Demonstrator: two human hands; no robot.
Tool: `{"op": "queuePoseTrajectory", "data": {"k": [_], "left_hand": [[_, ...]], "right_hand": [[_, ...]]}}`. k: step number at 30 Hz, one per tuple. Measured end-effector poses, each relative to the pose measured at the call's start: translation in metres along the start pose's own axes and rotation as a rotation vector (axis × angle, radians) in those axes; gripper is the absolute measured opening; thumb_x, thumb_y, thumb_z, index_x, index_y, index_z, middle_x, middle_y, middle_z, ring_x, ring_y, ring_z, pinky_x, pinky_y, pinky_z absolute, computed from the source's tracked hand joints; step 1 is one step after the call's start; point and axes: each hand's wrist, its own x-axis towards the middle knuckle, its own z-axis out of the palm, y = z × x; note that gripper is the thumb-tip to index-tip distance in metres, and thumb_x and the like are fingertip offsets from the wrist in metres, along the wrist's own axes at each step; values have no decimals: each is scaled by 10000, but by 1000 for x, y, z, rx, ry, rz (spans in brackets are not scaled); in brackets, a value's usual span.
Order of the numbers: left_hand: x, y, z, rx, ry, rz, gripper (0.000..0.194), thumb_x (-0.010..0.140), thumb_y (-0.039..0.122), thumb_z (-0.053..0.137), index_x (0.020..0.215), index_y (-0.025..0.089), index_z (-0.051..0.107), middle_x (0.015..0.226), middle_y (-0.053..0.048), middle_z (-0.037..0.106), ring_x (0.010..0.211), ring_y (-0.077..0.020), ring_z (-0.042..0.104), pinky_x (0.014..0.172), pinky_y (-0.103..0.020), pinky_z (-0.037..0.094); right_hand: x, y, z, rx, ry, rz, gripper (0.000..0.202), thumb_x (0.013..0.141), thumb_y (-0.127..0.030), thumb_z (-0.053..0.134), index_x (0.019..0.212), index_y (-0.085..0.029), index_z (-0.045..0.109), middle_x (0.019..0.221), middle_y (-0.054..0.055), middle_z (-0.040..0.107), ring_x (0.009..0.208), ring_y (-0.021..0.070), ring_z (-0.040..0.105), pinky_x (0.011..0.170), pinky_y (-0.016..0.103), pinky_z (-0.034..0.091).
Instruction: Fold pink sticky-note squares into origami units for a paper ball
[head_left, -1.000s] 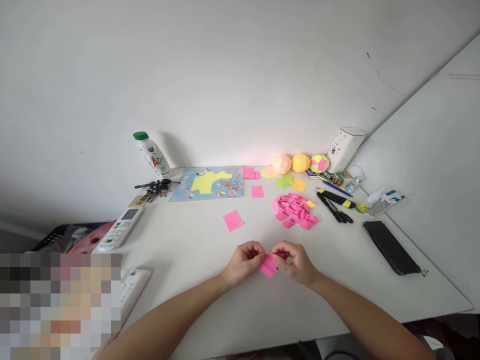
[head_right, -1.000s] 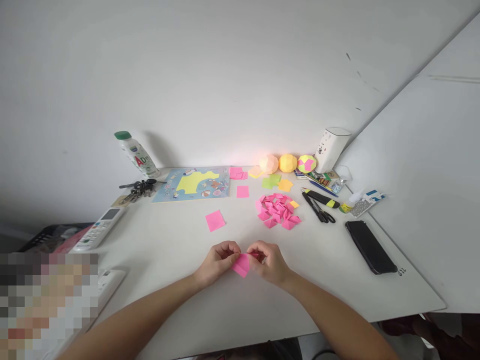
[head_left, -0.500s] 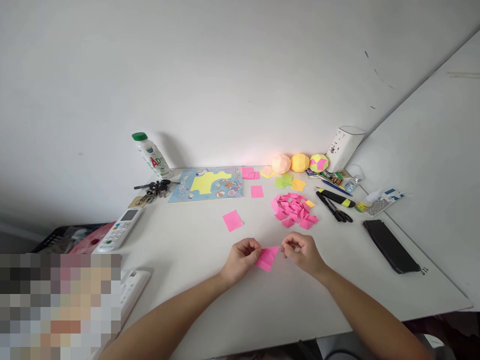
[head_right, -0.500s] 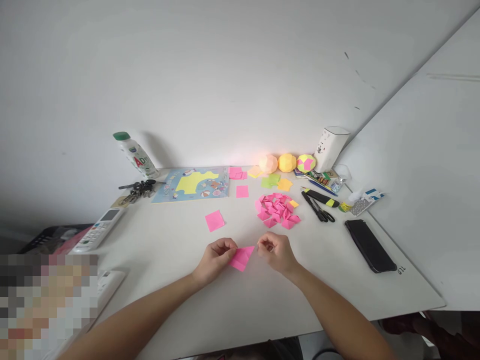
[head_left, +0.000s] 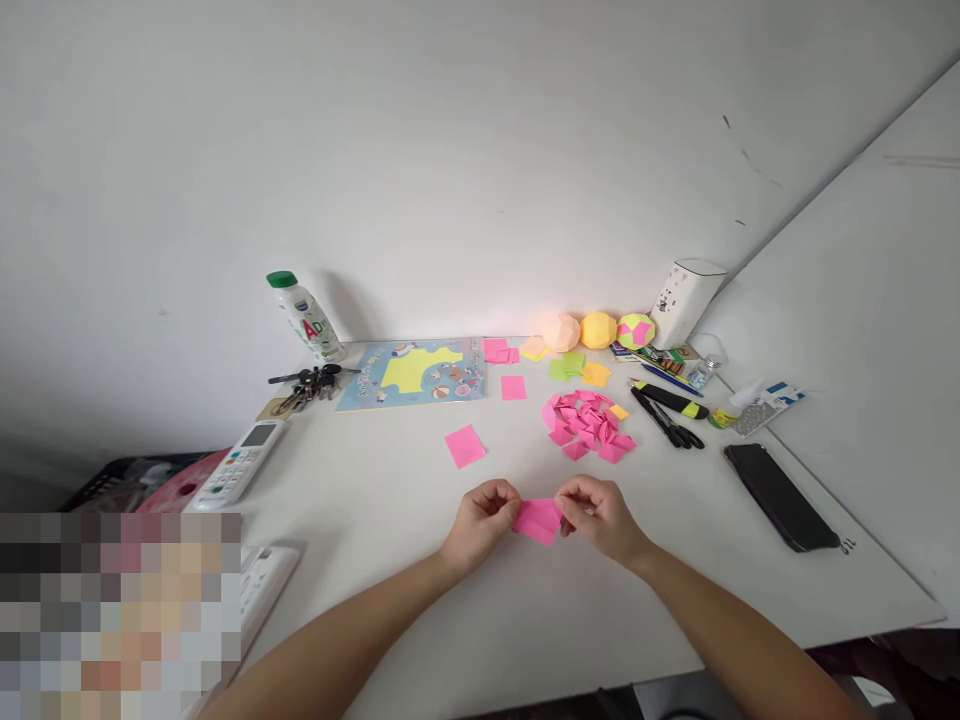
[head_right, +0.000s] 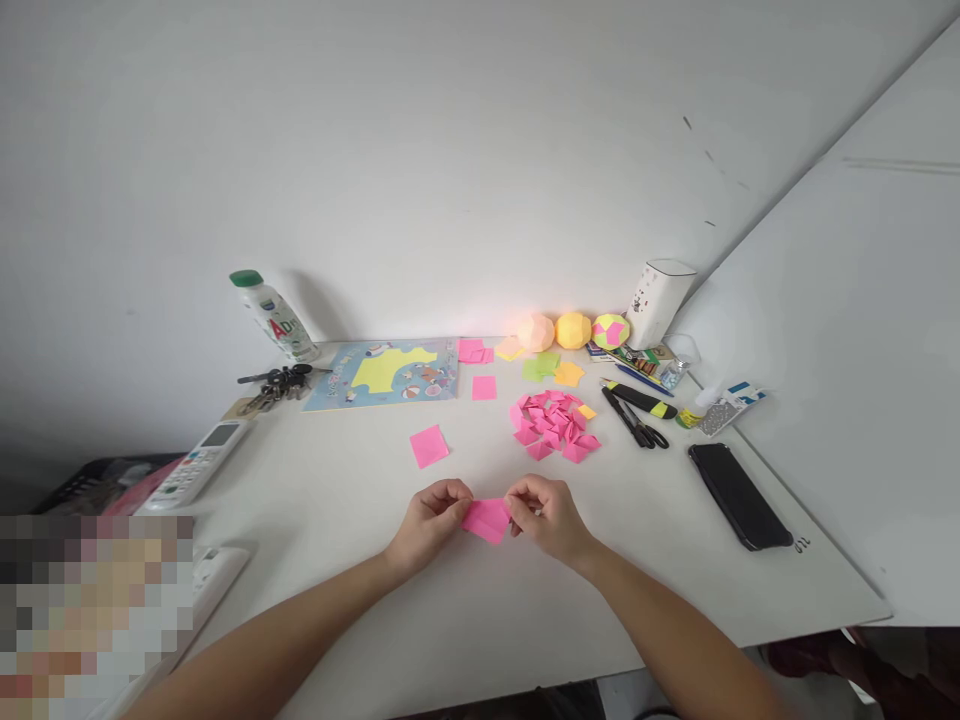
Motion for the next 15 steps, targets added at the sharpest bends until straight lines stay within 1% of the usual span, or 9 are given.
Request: {"op": "queuePoseTrajectory", "data": {"k": [3,5,7,9,12,14,15], "left_hand": [[1,0,-1,-46,34,8,206,749,340,598,692,156,524,623,14,525,587,-106,486,605,-248,404],[1,0,0,-78,5,-45,238,763,394,583,779,159,546,688,-3,564,625,-117,516,628,-256,419],[0,0,2,-101,-62,-137,320,778,459,551,887,159,563,735,-24,599,659,-136,548,644,-270,432],[0,1,3,-128,-127,-203,376,785,492,531,920,145,584,760,-47,627,705,-159,576,676,-288,443],[0,3,4,-224,-254,-247,398,804,489,505,909,122,616,832,-93,652,776,-201,603,701,-324,460],[1,5,3,-288,-350,-284,385,813,455,513,970,119,613,880,-117,658,778,-220,619,690,-351,472],[0,6,3,-308,-376,-304,373,812,434,527,998,121,608,903,-124,659,778,-223,624,692,-361,476]], "right_hand": [[2,-2,-2,20,14,13,174,818,-307,541,715,-168,560,608,-4,586,536,133,601,546,259,519],[2,-2,0,7,-3,7,172,812,-319,550,732,-169,580,626,0,591,549,134,599,558,262,521],[2,-1,3,-29,-23,-27,172,810,-324,554,752,-171,608,653,9,603,574,136,595,562,254,512],[2,0,5,-73,-36,-77,171,817,-318,551,771,-173,630,682,18,614,600,137,586,558,242,492],[2,2,6,-105,-52,-125,152,825,-295,546,810,-179,642,716,26,615,607,130,562,553,235,473],[1,3,6,-86,-63,-125,134,824,-276,550,853,-181,640,748,30,617,624,131,563,568,239,478],[1,4,5,-72,-68,-117,133,824,-268,552,877,-182,638,765,32,619,642,135,570,583,244,484]]}}
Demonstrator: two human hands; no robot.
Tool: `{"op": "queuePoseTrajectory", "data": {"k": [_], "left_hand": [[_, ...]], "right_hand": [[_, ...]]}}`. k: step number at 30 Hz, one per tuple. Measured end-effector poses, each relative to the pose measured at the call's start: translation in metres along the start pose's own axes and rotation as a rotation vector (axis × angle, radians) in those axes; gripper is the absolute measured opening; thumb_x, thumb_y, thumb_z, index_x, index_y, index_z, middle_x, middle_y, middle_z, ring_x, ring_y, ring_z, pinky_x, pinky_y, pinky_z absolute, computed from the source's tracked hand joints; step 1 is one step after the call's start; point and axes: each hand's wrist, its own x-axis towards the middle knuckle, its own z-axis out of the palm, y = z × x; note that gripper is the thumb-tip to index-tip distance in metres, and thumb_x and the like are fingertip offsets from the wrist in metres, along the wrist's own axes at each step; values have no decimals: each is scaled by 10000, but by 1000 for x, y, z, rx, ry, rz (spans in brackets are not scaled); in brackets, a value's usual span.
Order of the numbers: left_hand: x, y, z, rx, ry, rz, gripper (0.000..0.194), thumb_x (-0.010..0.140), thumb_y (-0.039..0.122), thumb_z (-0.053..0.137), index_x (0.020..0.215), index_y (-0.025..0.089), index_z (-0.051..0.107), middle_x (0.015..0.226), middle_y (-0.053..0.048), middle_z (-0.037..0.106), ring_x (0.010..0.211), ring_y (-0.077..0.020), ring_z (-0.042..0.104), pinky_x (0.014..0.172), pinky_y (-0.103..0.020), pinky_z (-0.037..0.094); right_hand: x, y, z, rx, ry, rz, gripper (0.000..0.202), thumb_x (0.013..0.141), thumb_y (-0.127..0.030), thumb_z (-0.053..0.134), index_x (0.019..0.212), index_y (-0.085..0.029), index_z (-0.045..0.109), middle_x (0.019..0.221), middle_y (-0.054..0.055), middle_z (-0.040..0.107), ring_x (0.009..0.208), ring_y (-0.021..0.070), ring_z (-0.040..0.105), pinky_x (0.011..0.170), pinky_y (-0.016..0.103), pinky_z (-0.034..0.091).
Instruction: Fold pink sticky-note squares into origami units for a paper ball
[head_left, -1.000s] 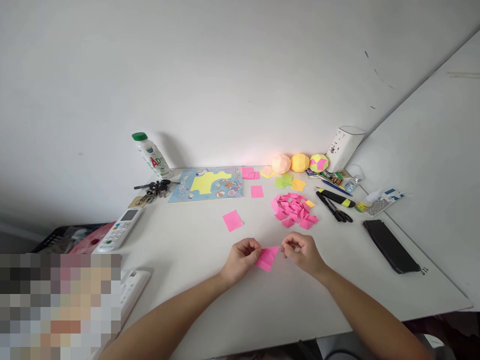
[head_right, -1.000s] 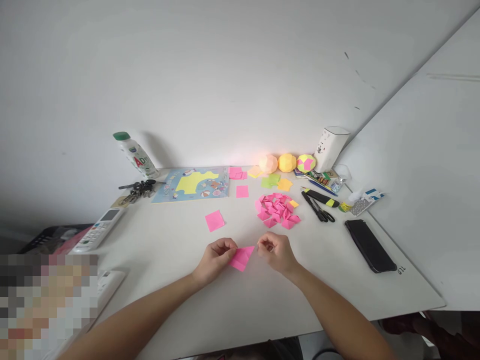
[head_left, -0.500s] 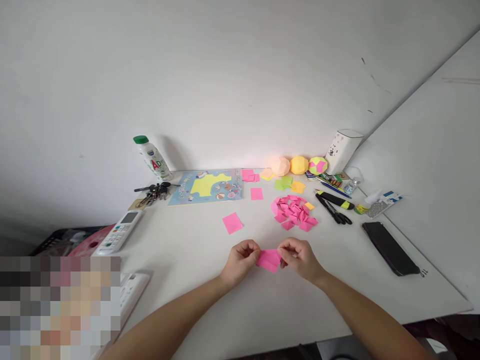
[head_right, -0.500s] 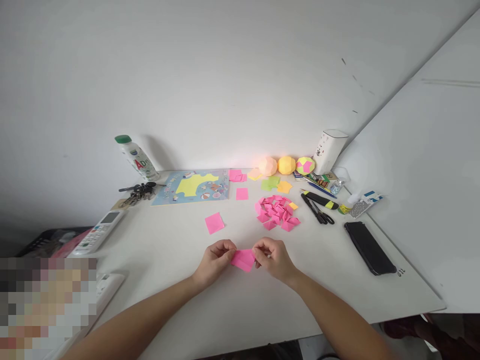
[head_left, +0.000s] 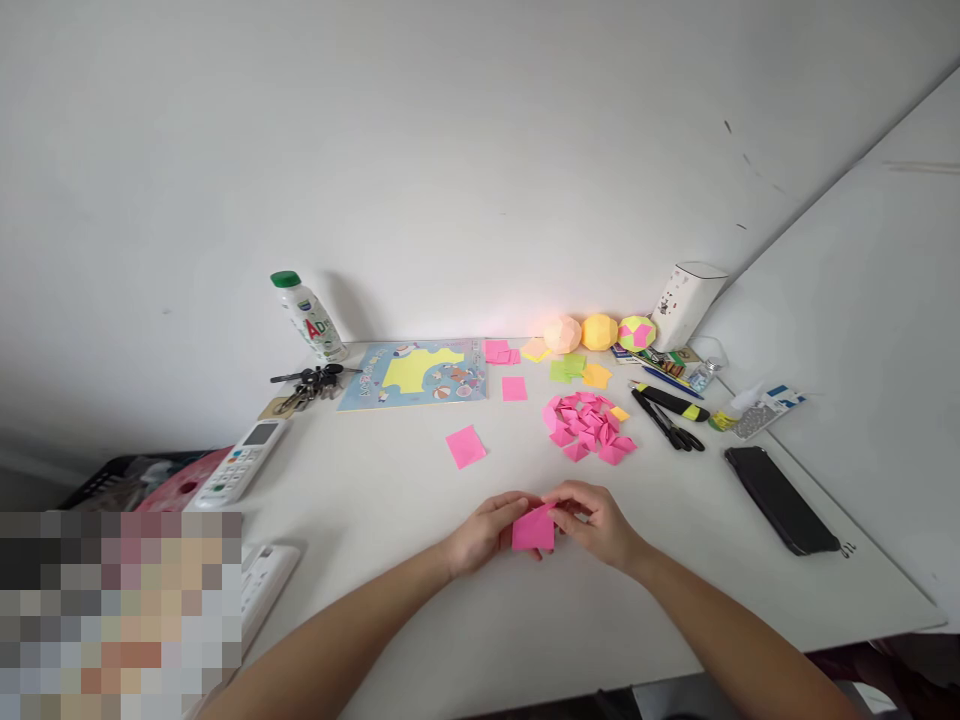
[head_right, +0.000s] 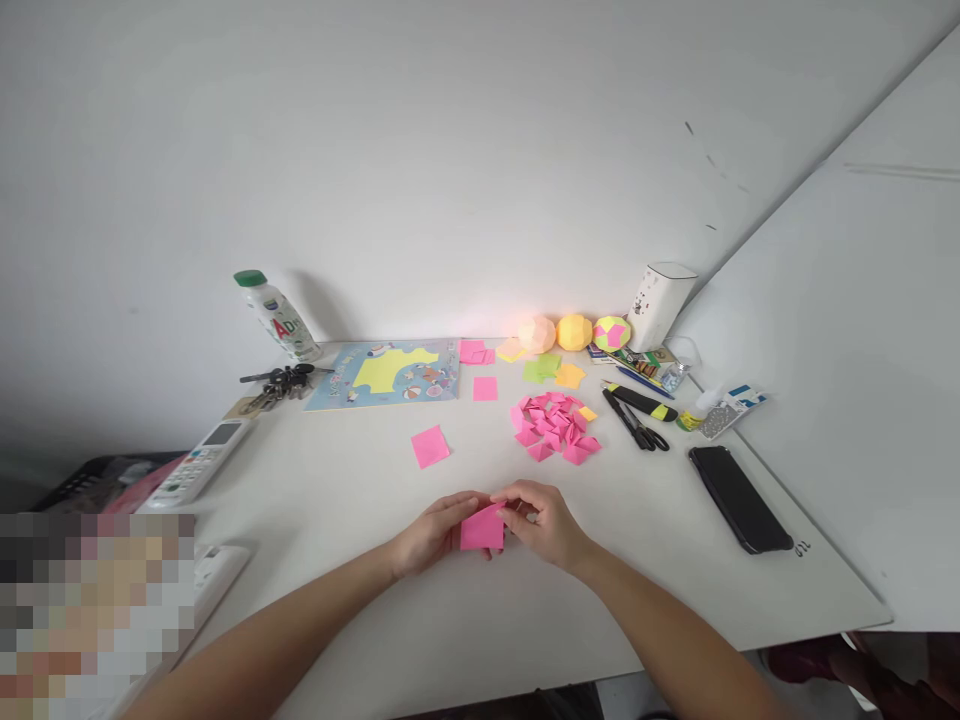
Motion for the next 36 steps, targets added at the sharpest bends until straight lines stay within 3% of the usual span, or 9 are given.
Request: {"op": "queuePoseTrajectory", "data": {"k": [6,11,18,25,30,36], "left_hand": [[-1,-2,0,-11,24,36,299,749,292,656,1015,165,611,1010,-98,644,902,-198,611,826,-352,445],[-1,-1,0,80,-13,124,323,728,273,677,1022,158,610,957,-103,643,887,-211,601,809,-359,440],[-2,-5,-3,232,137,217,308,740,295,654,1020,177,601,843,-41,579,739,-134,529,697,-282,417],[-6,-6,1,391,61,288,222,749,295,635,951,205,650,799,-16,494,690,-117,476,628,-263,399],[-4,-11,-1,370,47,284,258,761,287,631,1008,213,627,861,-27,489,713,-116,502,633,-266,429],[2,-11,-4,288,133,434,243,753,265,647,987,213,608,887,-35,538,838,-166,561,762,-339,461]], "right_hand": [[-1,6,0,52,-17,122,220,795,-231,564,1007,-185,601,828,31,595,716,142,578,634,261,516],[-1,6,0,154,-42,214,299,798,-242,552,1092,-192,538,865,33,597,747,150,583,664,283,520],[1,4,-2,171,11,237,252,769,-213,570,1019,-189,556,733,-24,512,583,91,485,551,222,441],[2,8,-1,203,-5,250,260,763,-257,605,1011,-189,564,735,-17,536,605,100,499,575,238,442],[2,10,0,293,-17,273,294,770,-341,622,1009,-176,573,738,-10,541,610,105,516,540,232,452],[4,7,1,411,-76,324,362,740,-379,671,997,-151,558,808,35,605,606,117,546,510,236,446]]}}
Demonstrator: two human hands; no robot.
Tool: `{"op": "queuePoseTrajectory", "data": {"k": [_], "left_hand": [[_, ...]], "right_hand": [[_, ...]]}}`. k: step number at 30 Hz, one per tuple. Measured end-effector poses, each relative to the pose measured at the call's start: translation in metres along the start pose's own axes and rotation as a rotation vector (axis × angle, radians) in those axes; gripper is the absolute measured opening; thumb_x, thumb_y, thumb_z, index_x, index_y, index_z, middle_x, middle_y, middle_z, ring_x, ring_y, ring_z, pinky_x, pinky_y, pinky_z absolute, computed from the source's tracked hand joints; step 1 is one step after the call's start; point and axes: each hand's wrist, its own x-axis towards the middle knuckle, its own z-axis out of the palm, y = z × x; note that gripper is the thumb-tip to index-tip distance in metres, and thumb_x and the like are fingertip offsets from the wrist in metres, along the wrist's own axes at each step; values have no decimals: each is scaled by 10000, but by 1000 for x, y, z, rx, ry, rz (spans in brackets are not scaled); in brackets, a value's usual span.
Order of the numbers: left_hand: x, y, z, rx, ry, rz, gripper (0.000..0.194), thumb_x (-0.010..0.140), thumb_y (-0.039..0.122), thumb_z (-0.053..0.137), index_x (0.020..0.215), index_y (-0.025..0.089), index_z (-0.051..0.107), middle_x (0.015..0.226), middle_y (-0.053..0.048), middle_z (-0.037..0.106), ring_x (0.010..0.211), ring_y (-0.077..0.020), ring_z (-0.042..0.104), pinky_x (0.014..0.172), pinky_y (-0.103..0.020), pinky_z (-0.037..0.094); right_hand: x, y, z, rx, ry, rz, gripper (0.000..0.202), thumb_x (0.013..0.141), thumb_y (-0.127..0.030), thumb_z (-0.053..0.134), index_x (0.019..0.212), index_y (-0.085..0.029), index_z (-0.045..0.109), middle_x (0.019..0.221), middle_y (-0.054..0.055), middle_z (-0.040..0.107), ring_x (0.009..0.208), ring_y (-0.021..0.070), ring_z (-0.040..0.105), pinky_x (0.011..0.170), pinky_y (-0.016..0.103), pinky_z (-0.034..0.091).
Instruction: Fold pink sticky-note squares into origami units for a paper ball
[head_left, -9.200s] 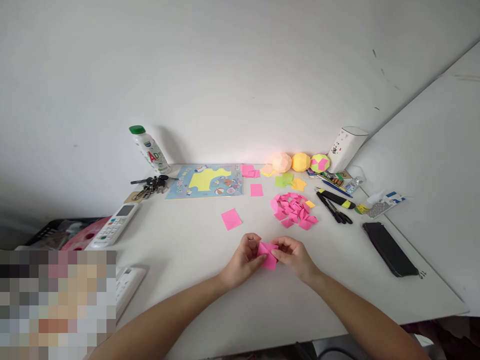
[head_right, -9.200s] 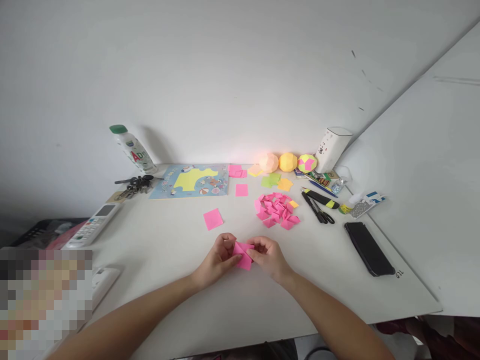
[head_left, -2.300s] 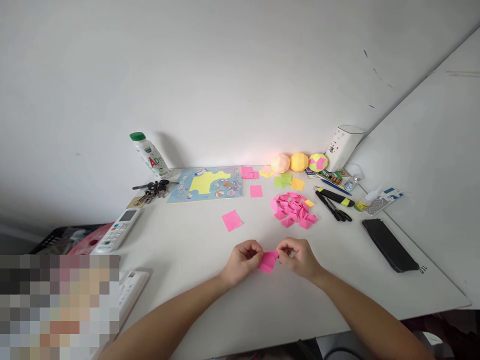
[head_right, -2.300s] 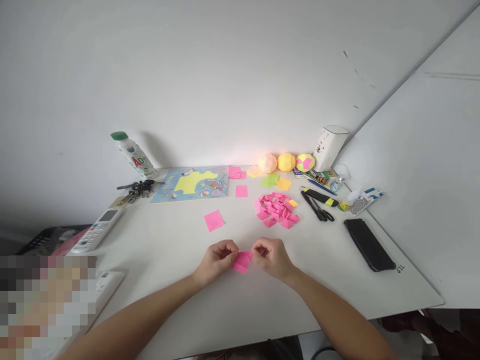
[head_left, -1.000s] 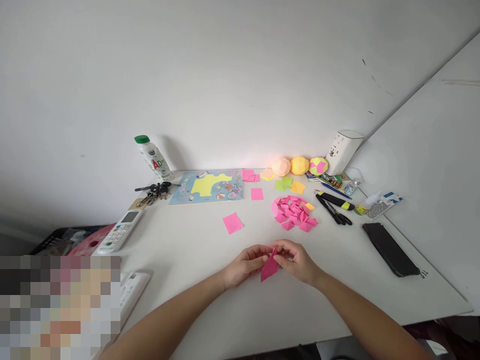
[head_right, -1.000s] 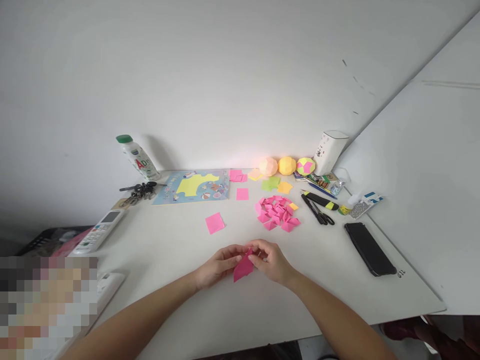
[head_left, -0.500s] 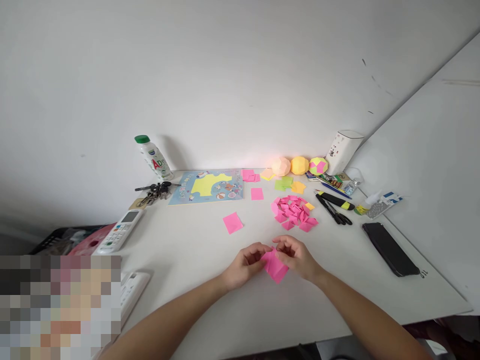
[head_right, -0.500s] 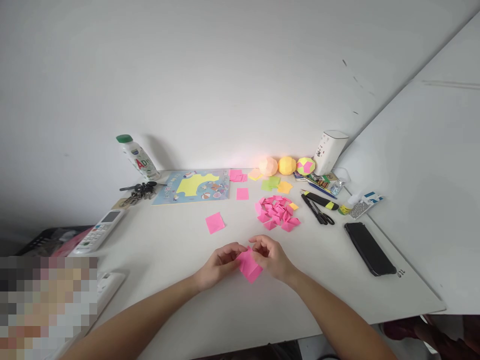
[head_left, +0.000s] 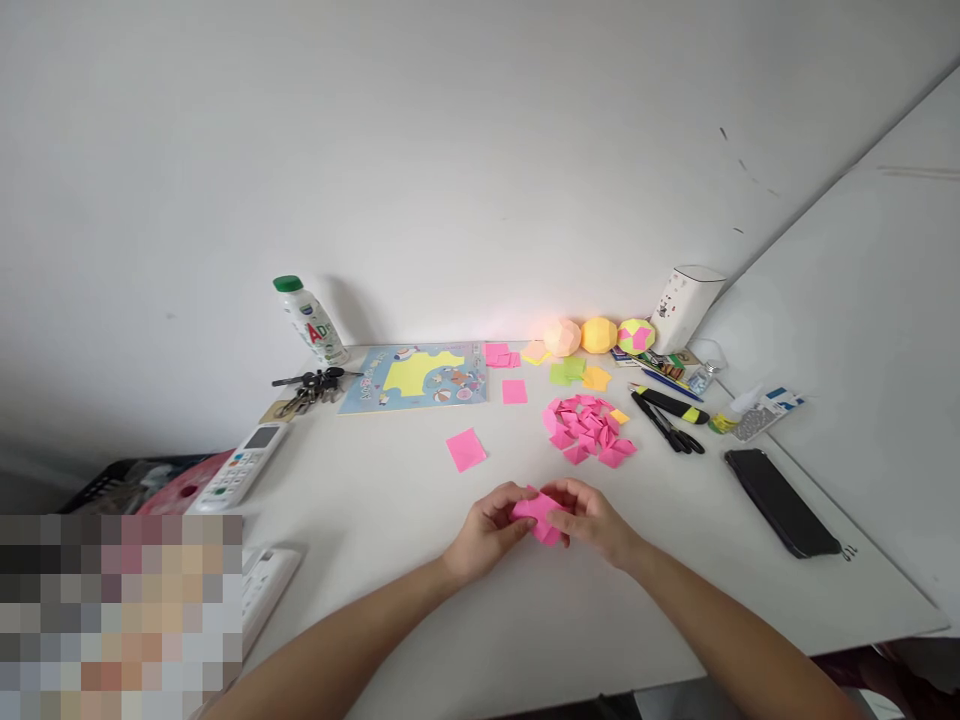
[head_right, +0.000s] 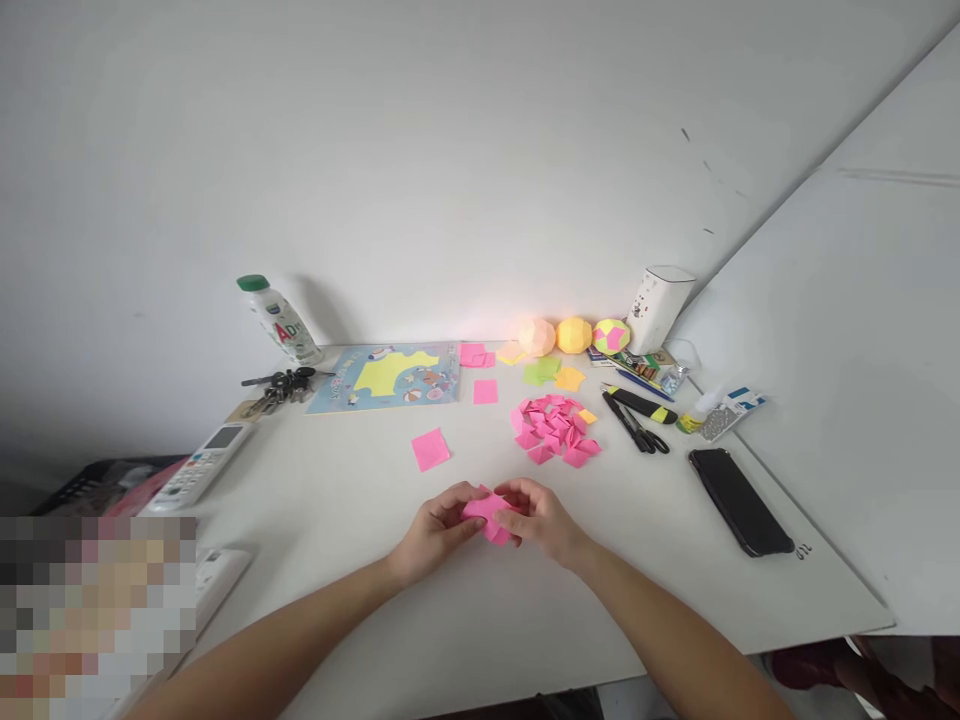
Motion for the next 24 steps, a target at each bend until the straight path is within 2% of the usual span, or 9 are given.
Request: {"op": "queuePoseTrajectory", "data": {"k": [3,6,9,11,14,20,24], "left_hand": [[1,1,-1,33,67,22,240,741,270,661,957,189,599,898,-50,580,884,-179,557,815,-353,449],[-1,3,0,-8,24,-71,249,752,290,651,954,173,562,894,-60,603,851,-177,575,777,-349,459],[-4,5,3,-91,-57,-175,326,756,287,650,1023,201,485,865,-27,575,739,-132,566,661,-293,461],[-5,6,4,-96,-70,-199,365,741,284,664,1038,212,463,914,-22,540,720,-111,546,627,-266,448],[-5,4,5,-44,-33,-191,354,711,307,687,981,191,491,961,-30,503,745,-110,534,639,-263,442],[-1,0,3,-47,63,-165,364,712,337,678,951,207,437,832,22,474,616,-79,519,578,-253,433],[-1,1,4,12,80,-163,389,727,324,668,980,210,395,725,48,473,603,-84,520,573,-240,421]], "right_hand": [[1,0,-1,-15,31,23,279,744,-396,663,813,-139,579,685,12,592,550,104,513,530,248,436],[2,2,-3,-14,72,18,281,745,-403,659,709,-146,549,616,-8,563,541,105,495,543,250,416],[2,4,-4,-27,82,22,280,737,-398,669,707,-148,545,592,-35,510,522,89,451,515,225,369],[2,5,-4,-64,60,37,282,729,-396,677,701,-145,552,576,-48,469,509,78,416,491,209,331],[1,5,-2,-120,13,46,280,728,-398,678,713,-139,571,568,-49,453,509,78,405,483,204,316],[0,4,0,-147,-39,38,288,730,-412,667,756,-138,582,626,-19,516,537,98,470,518,222,394],[1,7,-1,-162,3,40,296,777,-429,609,708,-146,555,584,-23,522,508,97,484,515,223,399]]}}
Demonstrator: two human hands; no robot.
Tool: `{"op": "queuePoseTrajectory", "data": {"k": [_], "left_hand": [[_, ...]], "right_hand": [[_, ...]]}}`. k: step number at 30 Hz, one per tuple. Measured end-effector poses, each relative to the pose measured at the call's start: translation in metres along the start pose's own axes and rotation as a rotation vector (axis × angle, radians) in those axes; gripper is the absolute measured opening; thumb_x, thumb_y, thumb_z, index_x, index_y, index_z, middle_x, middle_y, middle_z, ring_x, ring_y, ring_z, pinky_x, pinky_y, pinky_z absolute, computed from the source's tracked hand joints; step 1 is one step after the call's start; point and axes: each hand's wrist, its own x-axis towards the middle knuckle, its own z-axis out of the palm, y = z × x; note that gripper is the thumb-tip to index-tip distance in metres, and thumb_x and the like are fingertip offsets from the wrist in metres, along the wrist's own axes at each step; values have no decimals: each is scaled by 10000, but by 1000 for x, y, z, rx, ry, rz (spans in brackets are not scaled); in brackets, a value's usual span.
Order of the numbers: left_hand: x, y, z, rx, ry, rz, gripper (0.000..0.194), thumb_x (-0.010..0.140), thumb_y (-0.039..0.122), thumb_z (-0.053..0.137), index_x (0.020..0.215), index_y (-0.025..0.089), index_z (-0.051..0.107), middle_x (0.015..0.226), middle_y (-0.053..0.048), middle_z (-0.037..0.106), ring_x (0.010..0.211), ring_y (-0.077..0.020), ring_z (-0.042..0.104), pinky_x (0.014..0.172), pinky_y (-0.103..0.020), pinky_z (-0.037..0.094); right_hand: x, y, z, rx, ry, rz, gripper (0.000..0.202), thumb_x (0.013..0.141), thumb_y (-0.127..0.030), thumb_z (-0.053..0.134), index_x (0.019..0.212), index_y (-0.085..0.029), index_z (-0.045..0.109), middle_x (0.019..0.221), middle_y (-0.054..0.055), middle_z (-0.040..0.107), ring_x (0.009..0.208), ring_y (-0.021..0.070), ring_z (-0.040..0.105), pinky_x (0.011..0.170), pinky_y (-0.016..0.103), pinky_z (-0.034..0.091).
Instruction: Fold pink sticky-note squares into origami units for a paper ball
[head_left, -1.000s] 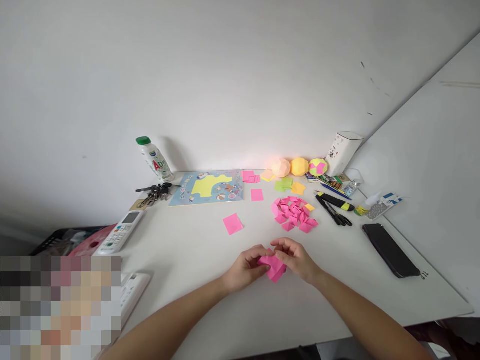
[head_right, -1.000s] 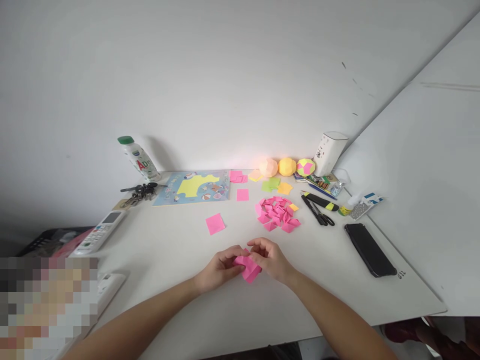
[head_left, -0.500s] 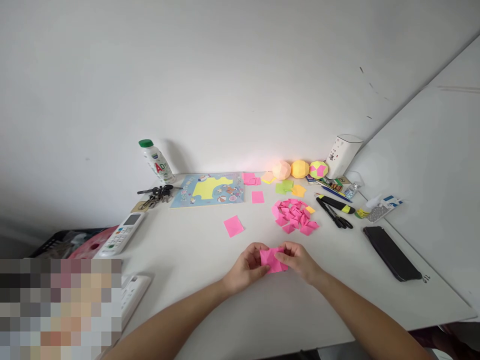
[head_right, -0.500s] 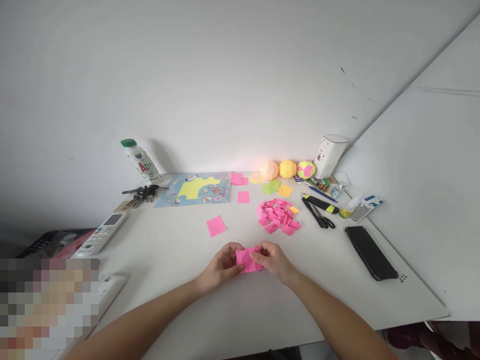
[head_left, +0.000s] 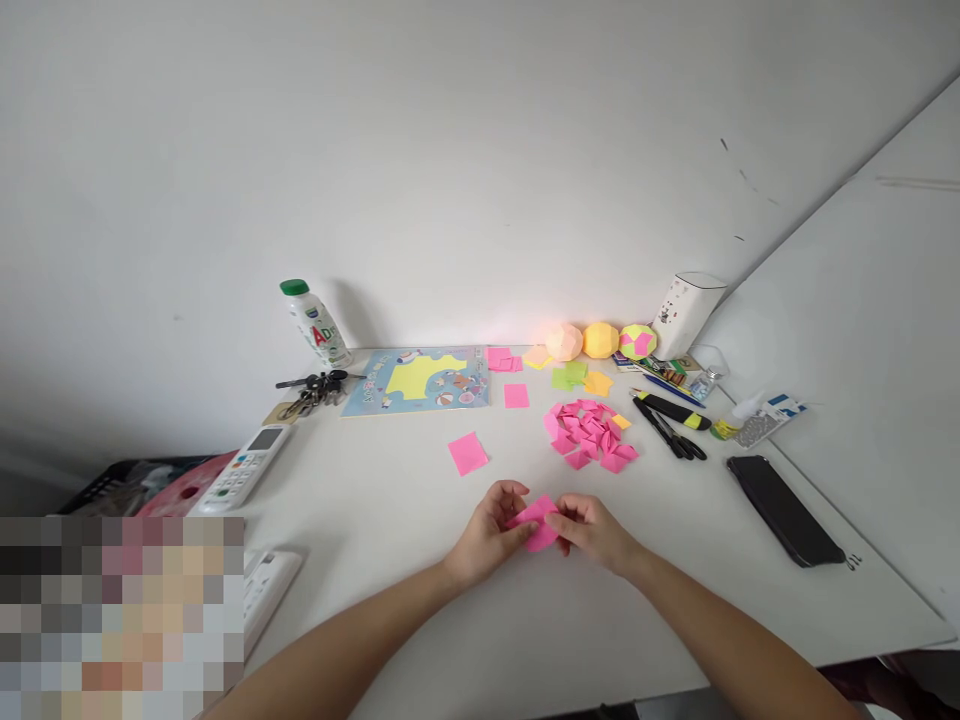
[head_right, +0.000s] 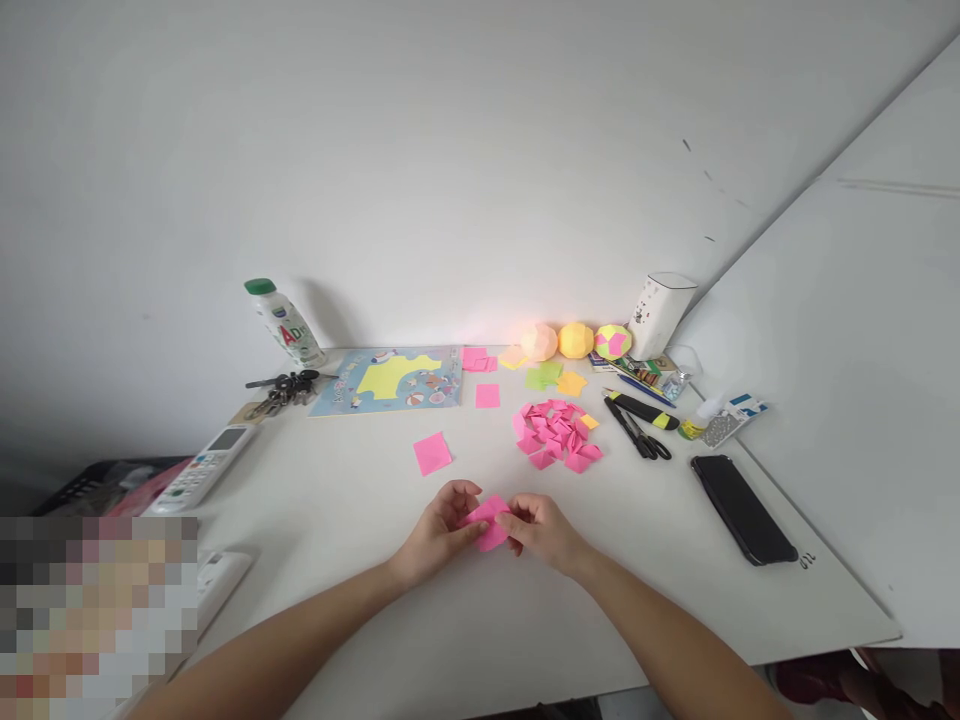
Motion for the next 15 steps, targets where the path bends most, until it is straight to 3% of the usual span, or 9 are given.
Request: {"op": "queuePoseTrajectory", "data": {"k": [6,11,15], "left_hand": [[-5,0,4,25,-206,14,366,792,284,603,1029,238,329,920,-27,542,783,-145,588,648,-286,456],[-6,-5,0,181,-180,98,338,825,266,552,1105,226,366,974,-57,560,807,-157,595,700,-324,477],[-7,-1,-1,247,-189,42,313,818,268,549,1107,186,465,1032,-88,584,888,-183,588,788,-356,475]], "right_hand": [[1,3,0,-2,25,-8,302,785,-420,595,670,-154,513,588,-29,513,507,105,504,498,223,406],[0,4,2,-32,20,-3,299,789,-418,590,671,-154,513,579,-31,510,504,106,501,496,221,403],[0,4,2,-15,27,-3,310,768,-433,613,670,-154,519,588,-29,518,507,105,499,502,223,409]]}}
